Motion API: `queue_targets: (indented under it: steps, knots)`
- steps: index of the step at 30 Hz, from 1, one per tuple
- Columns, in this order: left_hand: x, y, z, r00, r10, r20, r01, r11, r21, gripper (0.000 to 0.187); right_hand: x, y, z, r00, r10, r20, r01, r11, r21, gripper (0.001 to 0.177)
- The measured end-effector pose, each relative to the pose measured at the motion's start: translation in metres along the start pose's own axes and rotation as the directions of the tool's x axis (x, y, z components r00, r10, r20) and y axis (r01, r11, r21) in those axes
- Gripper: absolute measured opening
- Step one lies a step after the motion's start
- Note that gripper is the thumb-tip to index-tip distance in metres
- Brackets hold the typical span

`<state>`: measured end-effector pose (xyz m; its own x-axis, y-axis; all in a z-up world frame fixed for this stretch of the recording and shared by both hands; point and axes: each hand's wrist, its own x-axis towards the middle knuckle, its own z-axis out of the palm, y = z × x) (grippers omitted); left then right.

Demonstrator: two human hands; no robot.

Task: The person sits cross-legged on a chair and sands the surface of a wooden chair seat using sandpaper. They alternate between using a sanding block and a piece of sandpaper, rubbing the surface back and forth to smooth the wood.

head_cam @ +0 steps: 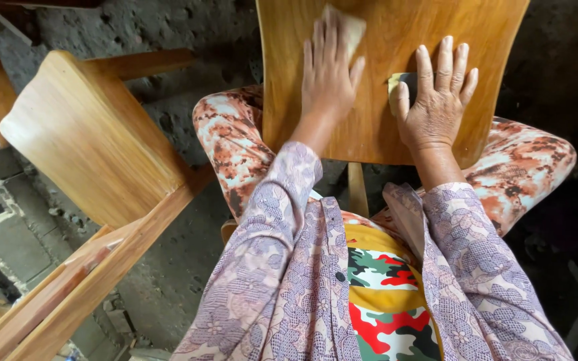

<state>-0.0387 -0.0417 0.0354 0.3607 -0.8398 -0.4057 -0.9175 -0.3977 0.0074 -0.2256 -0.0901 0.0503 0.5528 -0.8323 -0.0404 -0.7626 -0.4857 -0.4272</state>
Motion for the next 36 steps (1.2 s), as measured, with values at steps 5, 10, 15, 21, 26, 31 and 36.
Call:
queue_targets:
  steps: [5, 10, 15, 21, 26, 31, 36]
  knots:
    - [-0.103, -0.001, 0.023, 0.999, 0.042, -0.006, -0.041, 0.998, 0.053, 0.09, 0.0, 0.002, 0.001, 1.0, -0.012, 0.019, 0.012, 1.0, -0.006, 0.06]
    - [-0.097, -0.006, 0.025, 0.997, 0.065, -0.044, -0.058, 0.987, 0.149, 0.103, 0.004, -0.002, -0.001, 0.999, 0.001, 0.053, -0.001, 1.0, 0.002, 0.059]
    - [-0.008, -0.02, 0.018, 0.986, 0.097, 0.136, -0.109, 0.991, 0.083, 0.103, 0.002, 0.001, 0.0, 0.999, 0.012, 0.031, -0.011, 1.0, -0.016, 0.06]
    - [0.045, -0.033, -0.004, 0.97, 0.108, -0.216, -0.148, 0.973, -0.179, 0.064, 0.0, 0.0, 0.0, 1.0, 0.012, 0.005, -0.012, 1.0, 0.007, 0.059]
    - [-0.038, -0.021, 0.005, 0.994, 0.1, 0.046, -0.097, 0.993, -0.073, 0.088, 0.0, 0.0, 0.0, 1.0, -0.003, -0.004, 0.003, 1.0, 0.0, 0.059]
    - [-0.141, -0.012, 0.019, 0.989, 0.147, 0.009, -0.146, 0.988, -0.045, 0.099, 0.0, 0.0, 0.001, 1.0, 0.001, 0.005, -0.001, 1.0, -0.004, 0.06]
    - [-0.117, -0.018, 0.023, 0.977, 0.196, 0.089, -0.203, 0.976, 0.079, 0.103, -0.001, 0.0, 0.001, 1.0, -0.009, 0.004, 0.009, 1.0, -0.022, 0.057]
